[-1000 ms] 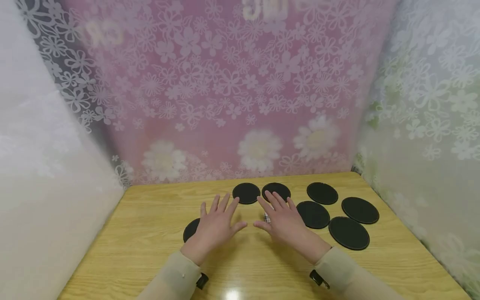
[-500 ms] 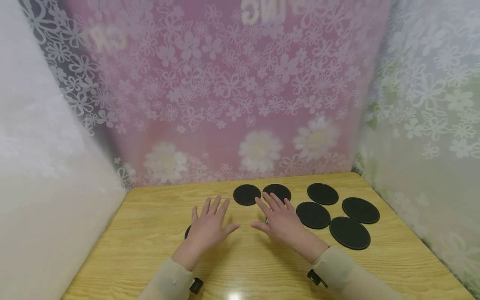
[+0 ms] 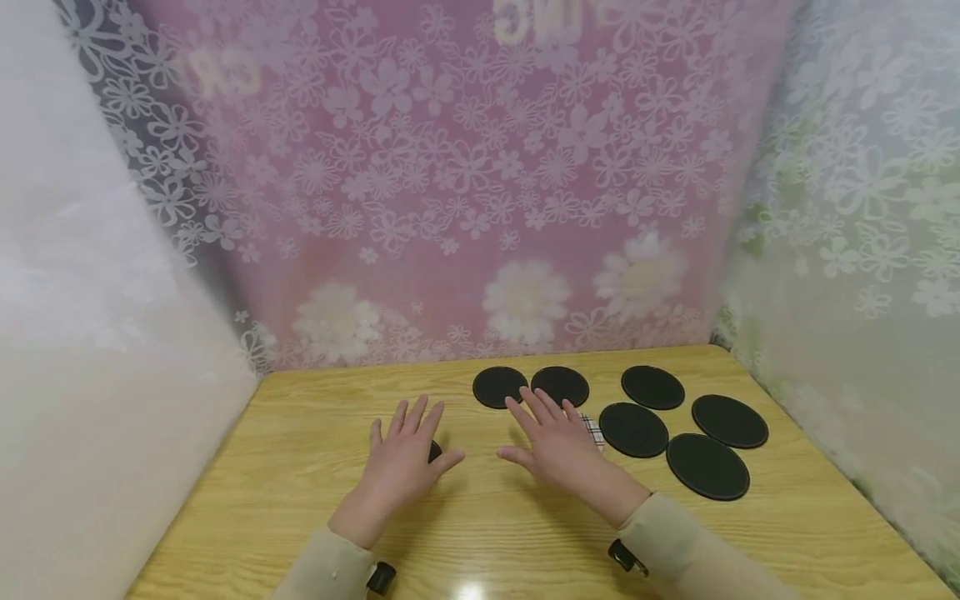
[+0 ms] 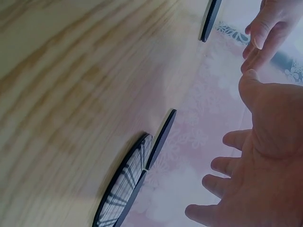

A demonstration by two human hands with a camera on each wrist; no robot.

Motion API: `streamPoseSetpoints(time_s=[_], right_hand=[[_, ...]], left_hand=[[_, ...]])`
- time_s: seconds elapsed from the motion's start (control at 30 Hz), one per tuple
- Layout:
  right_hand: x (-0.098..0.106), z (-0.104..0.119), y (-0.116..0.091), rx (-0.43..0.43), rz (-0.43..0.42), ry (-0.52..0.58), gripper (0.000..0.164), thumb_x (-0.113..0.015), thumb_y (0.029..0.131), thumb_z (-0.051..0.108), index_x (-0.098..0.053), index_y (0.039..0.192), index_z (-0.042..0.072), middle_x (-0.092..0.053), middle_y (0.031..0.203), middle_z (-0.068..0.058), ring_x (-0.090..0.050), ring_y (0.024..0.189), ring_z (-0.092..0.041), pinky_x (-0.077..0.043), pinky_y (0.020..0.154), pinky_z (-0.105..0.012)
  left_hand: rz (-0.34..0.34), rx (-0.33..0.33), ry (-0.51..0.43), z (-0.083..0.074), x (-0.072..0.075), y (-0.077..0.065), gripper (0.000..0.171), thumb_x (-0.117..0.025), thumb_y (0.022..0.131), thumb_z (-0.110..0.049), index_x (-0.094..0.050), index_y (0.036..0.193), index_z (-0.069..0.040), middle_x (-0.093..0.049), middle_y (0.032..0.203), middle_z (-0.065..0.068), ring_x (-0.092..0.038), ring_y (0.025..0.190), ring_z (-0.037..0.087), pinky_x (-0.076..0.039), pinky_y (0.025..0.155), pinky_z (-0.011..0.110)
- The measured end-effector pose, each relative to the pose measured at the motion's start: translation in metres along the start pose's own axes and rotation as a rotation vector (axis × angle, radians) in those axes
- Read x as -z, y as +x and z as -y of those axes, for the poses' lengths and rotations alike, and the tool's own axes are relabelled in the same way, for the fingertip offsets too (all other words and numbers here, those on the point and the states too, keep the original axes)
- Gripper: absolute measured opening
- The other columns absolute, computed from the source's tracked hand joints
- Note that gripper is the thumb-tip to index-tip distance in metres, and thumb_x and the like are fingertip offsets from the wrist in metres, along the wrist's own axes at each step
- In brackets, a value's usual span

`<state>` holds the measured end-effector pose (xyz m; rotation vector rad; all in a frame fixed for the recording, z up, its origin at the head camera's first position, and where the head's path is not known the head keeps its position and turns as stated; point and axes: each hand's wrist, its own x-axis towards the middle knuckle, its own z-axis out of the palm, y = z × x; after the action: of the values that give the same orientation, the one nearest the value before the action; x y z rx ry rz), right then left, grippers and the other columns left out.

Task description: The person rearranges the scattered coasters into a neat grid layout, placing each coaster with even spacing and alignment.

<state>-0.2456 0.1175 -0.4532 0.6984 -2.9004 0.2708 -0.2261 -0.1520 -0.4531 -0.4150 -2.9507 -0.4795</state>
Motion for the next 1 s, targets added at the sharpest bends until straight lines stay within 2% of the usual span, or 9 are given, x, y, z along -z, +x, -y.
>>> streamPoseSetpoints(time_s=[0.27,0.53,0.73,1.0], right_hand=[[0.0,0.008,0.004,-0.014,0.046,0.017,0.083,-0.065,0.108,0.06,-0.041,0.172,0.014,-0.031,0.178,-0.017,-0.031,0.163,-0.042,-0.025,0.127,-0.069],[-0.002,0.012,0.008,-0.015,0.064,0.016,0.081,-0.063,0.108,0.059,-0.041,0.172,0.014,-0.032,0.178,-0.016,-0.031,0.163,-0.041,-0.026,0.127,-0.068],[-0.004,0.018,0.009,0.0,0.082,0.064,0.08,-0.062,0.109,0.059,-0.042,0.172,0.013,-0.033,0.178,-0.017,-0.03,0.163,-0.041,-0.024,0.127,-0.069],[-0.011,0.027,0.014,0.012,0.094,0.105,0.079,-0.065,0.109,0.058,-0.043,0.171,0.014,-0.034,0.177,-0.016,-0.03,0.163,-0.041,-0.025,0.126,-0.071]], left_hand=[[-0.002,0.001,-0.005,0.009,0.002,-0.001,0.085,-0.073,0.104,-0.057,-0.043,0.171,-0.014,-0.033,0.178,0.017,-0.023,0.164,0.048,-0.017,0.12,0.084],[0.045,0.028,-0.006,0.024,0.004,-0.002,0.086,-0.074,0.104,-0.057,-0.042,0.171,-0.014,-0.034,0.177,0.018,-0.023,0.164,0.048,-0.017,0.12,0.084],[0.065,0.037,-0.018,0.041,0.007,-0.002,0.089,-0.075,0.103,-0.057,-0.042,0.171,-0.011,-0.033,0.177,0.02,-0.021,0.164,0.051,-0.016,0.119,0.085],[0.129,0.022,-0.065,0.059,0.02,-0.002,0.092,-0.077,0.102,-0.056,-0.04,0.172,-0.009,-0.031,0.177,0.022,-0.019,0.164,0.052,-0.018,0.118,0.085]])
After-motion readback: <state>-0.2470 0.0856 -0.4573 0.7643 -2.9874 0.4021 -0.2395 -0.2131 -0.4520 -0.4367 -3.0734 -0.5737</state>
